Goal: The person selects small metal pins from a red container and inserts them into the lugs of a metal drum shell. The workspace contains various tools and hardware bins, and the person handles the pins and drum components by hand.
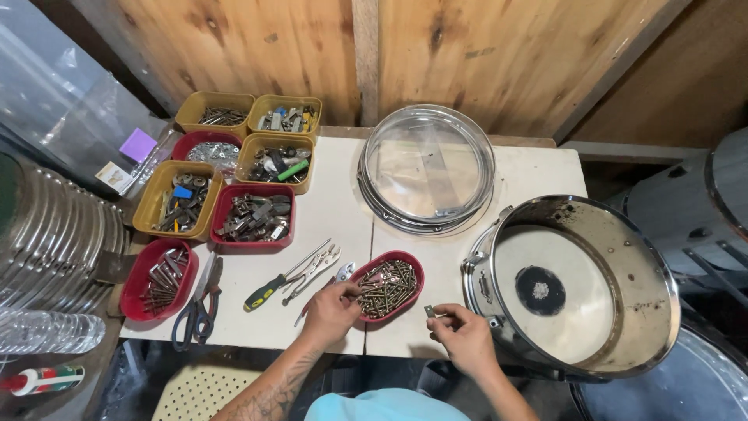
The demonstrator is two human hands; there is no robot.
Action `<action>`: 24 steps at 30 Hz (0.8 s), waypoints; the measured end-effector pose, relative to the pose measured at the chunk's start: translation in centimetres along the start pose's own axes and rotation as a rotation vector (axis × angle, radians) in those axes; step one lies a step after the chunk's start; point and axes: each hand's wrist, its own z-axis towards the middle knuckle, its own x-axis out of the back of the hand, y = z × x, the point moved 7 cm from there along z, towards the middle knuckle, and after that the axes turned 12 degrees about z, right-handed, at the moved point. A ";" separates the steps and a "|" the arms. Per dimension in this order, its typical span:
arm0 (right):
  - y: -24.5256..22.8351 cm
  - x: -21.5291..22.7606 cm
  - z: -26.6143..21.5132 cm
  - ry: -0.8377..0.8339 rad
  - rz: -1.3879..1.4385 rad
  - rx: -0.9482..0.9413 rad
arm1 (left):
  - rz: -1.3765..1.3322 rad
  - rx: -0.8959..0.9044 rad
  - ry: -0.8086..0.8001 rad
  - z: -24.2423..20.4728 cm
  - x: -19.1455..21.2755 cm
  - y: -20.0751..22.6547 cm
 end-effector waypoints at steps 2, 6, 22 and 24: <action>0.6 0.3 0.1 0.000 -0.010 -0.006 | -0.003 -0.024 -0.023 0.4 -1.1 -0.5; 2.6 1.1 0.1 -0.010 -0.121 -0.002 | 0.024 0.028 -0.058 0.8 -2.8 -1.7; 8.1 6.5 -1.6 0.173 -0.071 -0.179 | 0.119 -0.179 -0.133 2.5 -8.4 1.5; 11.1 7.4 -0.7 0.194 0.070 -0.160 | 0.116 -0.213 -0.177 2.2 -9.7 2.9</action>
